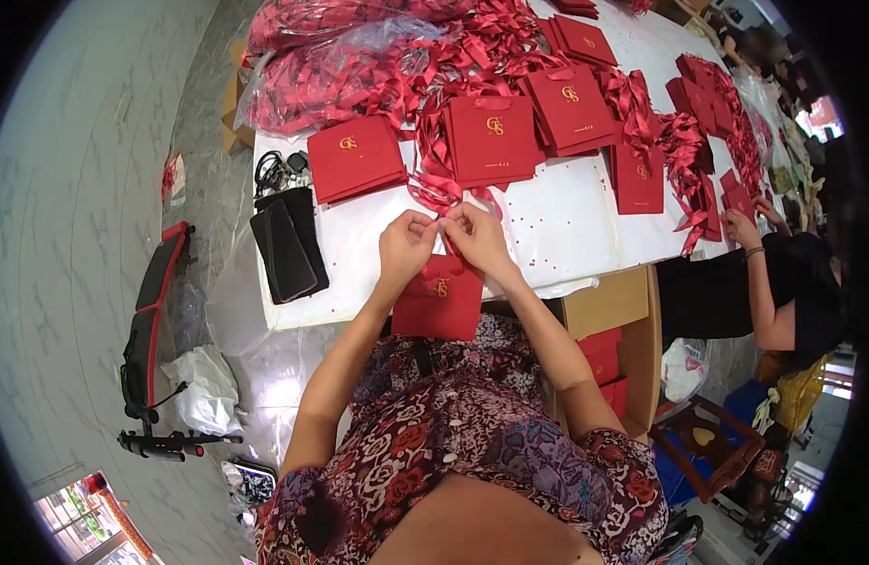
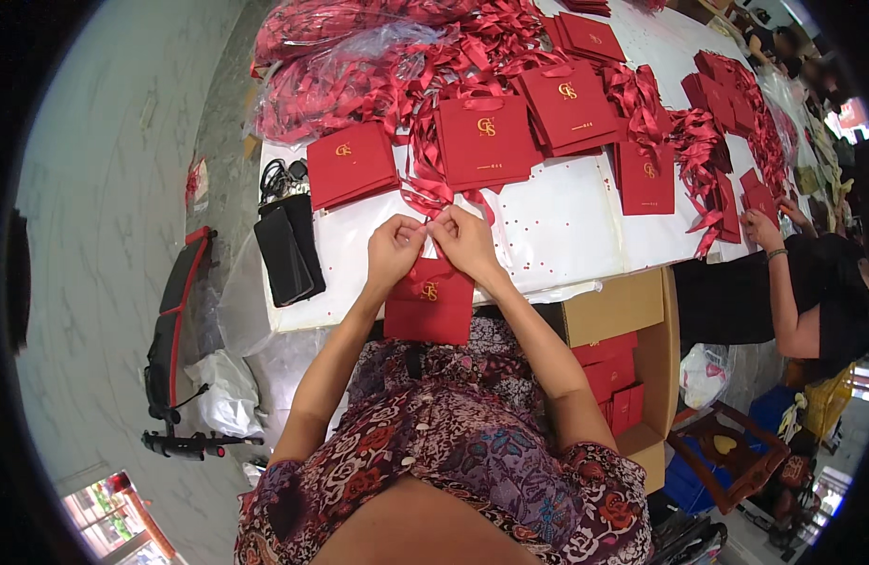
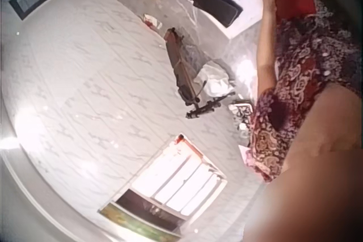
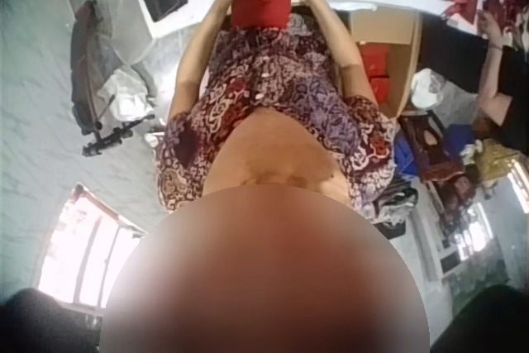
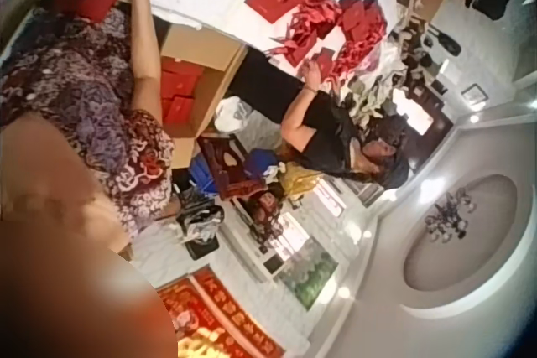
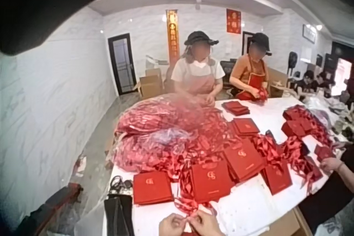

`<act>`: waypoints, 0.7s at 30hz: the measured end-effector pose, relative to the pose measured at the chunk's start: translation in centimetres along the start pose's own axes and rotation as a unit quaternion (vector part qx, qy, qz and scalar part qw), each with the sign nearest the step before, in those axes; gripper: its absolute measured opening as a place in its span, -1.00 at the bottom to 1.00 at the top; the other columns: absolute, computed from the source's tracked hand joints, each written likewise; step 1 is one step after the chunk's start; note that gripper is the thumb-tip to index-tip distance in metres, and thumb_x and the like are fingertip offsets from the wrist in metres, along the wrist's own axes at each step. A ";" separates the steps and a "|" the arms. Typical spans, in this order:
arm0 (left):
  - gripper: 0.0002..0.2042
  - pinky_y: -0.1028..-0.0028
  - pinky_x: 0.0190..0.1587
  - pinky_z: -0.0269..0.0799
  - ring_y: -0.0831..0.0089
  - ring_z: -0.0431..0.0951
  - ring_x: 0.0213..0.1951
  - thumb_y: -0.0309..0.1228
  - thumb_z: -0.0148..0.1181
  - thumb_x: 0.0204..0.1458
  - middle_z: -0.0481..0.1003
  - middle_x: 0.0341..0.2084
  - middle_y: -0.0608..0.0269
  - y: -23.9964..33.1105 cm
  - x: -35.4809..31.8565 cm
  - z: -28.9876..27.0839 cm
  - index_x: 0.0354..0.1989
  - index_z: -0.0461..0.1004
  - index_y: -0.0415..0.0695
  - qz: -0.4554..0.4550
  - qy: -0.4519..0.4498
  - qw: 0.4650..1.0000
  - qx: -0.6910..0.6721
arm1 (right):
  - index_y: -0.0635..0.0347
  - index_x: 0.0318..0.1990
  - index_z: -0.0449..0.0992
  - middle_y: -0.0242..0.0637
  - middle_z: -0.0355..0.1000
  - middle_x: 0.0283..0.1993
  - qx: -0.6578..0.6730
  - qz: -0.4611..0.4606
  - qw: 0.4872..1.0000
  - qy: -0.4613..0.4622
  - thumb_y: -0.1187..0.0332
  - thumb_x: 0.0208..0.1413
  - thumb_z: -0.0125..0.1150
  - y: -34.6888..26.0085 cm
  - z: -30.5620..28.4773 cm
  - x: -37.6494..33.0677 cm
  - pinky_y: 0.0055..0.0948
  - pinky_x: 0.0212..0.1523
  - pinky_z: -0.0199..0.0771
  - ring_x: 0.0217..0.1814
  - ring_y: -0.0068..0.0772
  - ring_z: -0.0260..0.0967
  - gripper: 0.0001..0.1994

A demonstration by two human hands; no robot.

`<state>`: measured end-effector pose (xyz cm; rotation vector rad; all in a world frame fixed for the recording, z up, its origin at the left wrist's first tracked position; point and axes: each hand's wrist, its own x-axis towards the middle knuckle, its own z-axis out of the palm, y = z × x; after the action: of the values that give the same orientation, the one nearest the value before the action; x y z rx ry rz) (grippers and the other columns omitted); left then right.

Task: Tying decorative ribbons onto small red gift boxes.

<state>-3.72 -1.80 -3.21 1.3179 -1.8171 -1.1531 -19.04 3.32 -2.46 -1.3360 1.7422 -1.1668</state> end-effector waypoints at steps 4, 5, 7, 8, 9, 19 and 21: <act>-0.84 0.48 -0.43 0.44 0.51 0.54 -0.56 -0.33 0.33 0.00 0.57 -0.61 0.27 0.6 -0.2 0.2 -0.37 0.60 -0.17 0.008 -0.003 0.997 -0.073 | 0.29 -0.27 0.53 -0.41 0.44 -0.50 0.105 0.037 0.993 -0.037 0.34 0.15 0.29 0.6 -0.3 0.2 -0.59 -0.43 0.31 -0.48 -0.69 0.28 -0.83; -0.84 0.48 -0.43 0.44 0.51 0.54 -0.56 -0.33 0.33 0.00 0.57 -0.61 0.27 1.0 -0.1 0.1 -0.37 0.60 -0.17 0.013 -0.003 0.997 -0.074 | 0.29 -0.27 0.53 -0.41 0.44 -0.50 0.104 0.032 0.994 -0.034 0.34 0.15 0.29 0.5 -0.6 0.3 -0.59 -0.43 0.31 -0.48 -0.69 0.28 -0.83; -0.84 0.47 -0.45 0.43 0.48 0.53 -0.58 -0.34 0.33 0.00 0.57 -0.61 0.25 2.4 -0.3 -0.2 -0.39 0.60 -0.18 0.022 -0.019 0.997 -0.064 | 0.29 -0.27 0.52 -0.42 0.43 -0.50 0.117 0.020 0.992 -0.044 0.35 0.16 0.28 0.1 -1.3 0.0 -0.60 -0.42 0.31 -0.46 -0.70 0.28 -0.83; -0.85 0.46 -0.39 0.44 0.46 0.53 -0.55 -0.35 0.34 -0.02 0.55 -0.63 0.27 3.2 -0.4 -0.5 -0.39 0.61 -0.18 0.028 -0.031 0.998 -0.044 | 0.28 -0.26 0.51 -0.41 0.44 -0.49 0.131 0.019 0.990 -0.058 0.34 0.16 0.29 -0.1 -1.8 -0.1 -0.59 -0.40 0.32 -0.45 -0.69 0.29 -0.83; -0.85 0.46 -0.39 0.44 0.46 0.53 -0.55 -0.35 0.34 -0.02 0.55 -0.63 0.27 3.1 -0.7 -0.9 -0.39 0.61 -0.18 0.037 -0.028 0.998 -0.046 | 0.27 -0.27 0.50 -0.40 0.44 -0.48 0.160 0.041 0.983 -0.079 0.36 0.16 0.27 -0.8 -2.0 -0.3 -0.59 -0.39 0.34 -0.43 -0.68 0.33 -0.84; -0.58 0.42 -0.06 0.47 0.36 0.61 -0.13 -0.35 0.36 0.06 0.60 -0.20 0.08 1.7 -2.9 -3.0 0.08 0.43 -0.17 0.049 -0.057 0.995 -0.059 | 0.21 -0.25 0.45 -0.45 0.45 -0.48 0.230 0.001 0.971 0.061 0.29 0.30 0.12 0.1 -4.1 -1.3 -0.65 -0.43 0.35 -0.46 -0.70 0.36 -0.83; -0.57 0.43 0.01 0.46 0.42 0.57 -0.06 -0.36 0.33 0.09 0.58 -0.11 0.11 1.3 -3.2 -3.9 0.09 0.38 -0.25 -0.037 -0.205 0.941 -0.265 | 0.17 -0.23 0.45 -0.46 0.44 -0.49 0.365 0.129 0.916 0.106 0.28 0.32 0.11 -0.1 -5.0 -1.0 -0.67 -0.44 0.39 -0.47 -0.71 0.37 -0.84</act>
<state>0.07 0.22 -0.24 0.8763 -1.5544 -1.9090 -23.11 5.57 -0.39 -0.5294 1.3365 -1.6234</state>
